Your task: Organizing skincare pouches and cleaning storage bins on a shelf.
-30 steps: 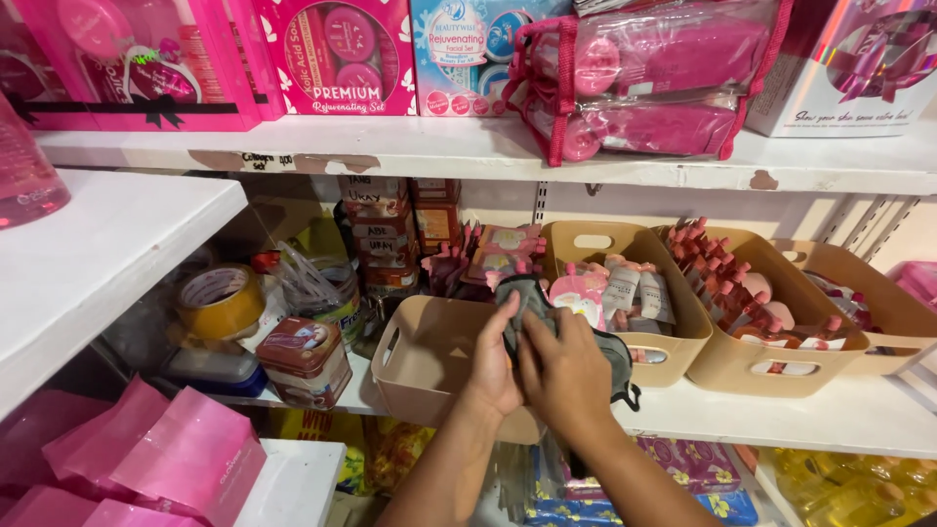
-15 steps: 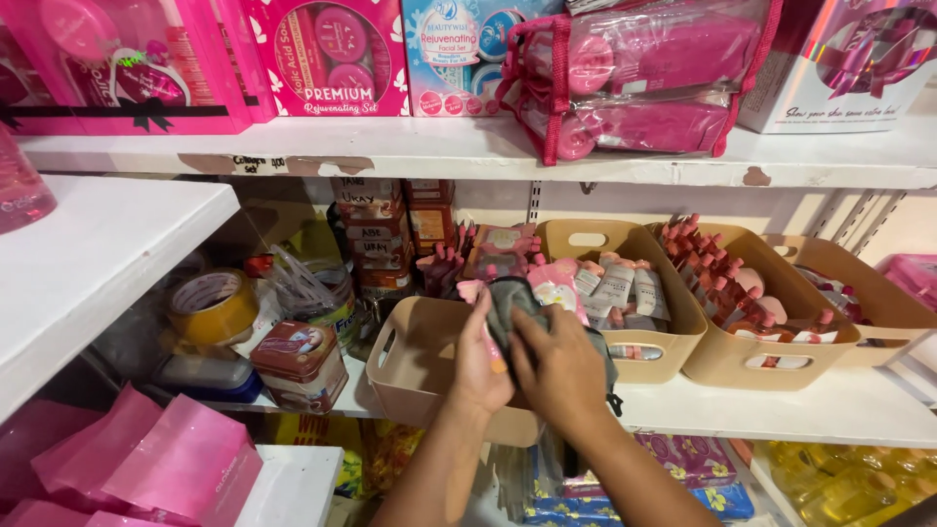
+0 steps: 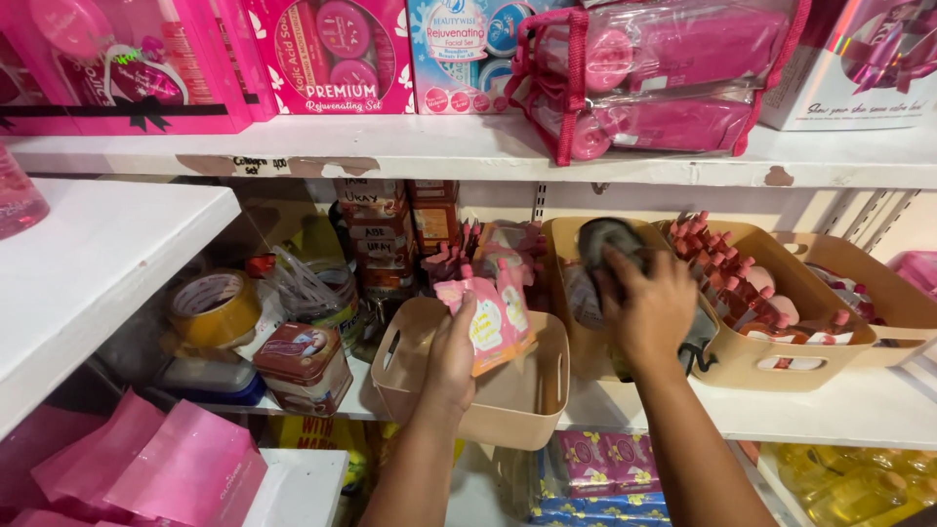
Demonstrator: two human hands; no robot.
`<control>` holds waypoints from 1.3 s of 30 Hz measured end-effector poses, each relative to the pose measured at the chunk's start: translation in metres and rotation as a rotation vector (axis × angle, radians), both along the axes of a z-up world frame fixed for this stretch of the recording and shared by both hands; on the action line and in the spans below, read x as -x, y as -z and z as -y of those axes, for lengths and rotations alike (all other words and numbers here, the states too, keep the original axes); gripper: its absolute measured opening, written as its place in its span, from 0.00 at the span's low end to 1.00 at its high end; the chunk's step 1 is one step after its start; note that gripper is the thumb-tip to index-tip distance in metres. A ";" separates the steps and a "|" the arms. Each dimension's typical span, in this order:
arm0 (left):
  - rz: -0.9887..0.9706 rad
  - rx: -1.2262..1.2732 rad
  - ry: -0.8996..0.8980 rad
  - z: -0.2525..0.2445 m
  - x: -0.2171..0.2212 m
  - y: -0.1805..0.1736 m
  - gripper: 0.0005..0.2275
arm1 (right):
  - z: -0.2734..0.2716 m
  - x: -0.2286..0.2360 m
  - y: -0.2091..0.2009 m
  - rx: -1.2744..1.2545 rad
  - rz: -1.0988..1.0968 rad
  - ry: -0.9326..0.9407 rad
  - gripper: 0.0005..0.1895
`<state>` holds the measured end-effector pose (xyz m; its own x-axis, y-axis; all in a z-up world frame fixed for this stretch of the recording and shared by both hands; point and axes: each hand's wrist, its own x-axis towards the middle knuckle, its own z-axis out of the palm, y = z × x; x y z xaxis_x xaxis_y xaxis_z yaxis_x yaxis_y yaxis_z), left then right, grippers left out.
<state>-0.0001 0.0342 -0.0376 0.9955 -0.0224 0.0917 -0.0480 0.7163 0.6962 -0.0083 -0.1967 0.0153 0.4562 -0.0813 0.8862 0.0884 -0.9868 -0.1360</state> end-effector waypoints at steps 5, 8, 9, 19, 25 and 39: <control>-0.013 -0.332 -0.067 0.003 -0.009 0.020 0.18 | -0.001 -0.020 0.004 0.113 -0.026 -0.149 0.19; 0.082 -0.524 -0.145 0.001 -0.012 0.023 0.14 | 0.000 -0.029 0.004 0.022 0.006 -0.215 0.15; 0.121 -0.633 -0.198 0.000 -0.012 0.024 0.14 | 0.001 -0.032 0.006 0.004 0.006 -0.214 0.14; 0.289 -0.642 -0.247 -0.039 -0.007 0.020 0.09 | -0.076 -0.002 0.024 -0.403 -0.394 -0.920 0.21; 0.308 -0.649 -0.319 -0.071 0.006 0.008 0.10 | -0.090 -0.014 0.022 -0.361 -0.416 -0.890 0.44; 0.122 -1.206 -0.526 -0.113 0.010 0.018 0.08 | -0.127 -0.056 0.038 -0.125 -0.716 -0.691 0.14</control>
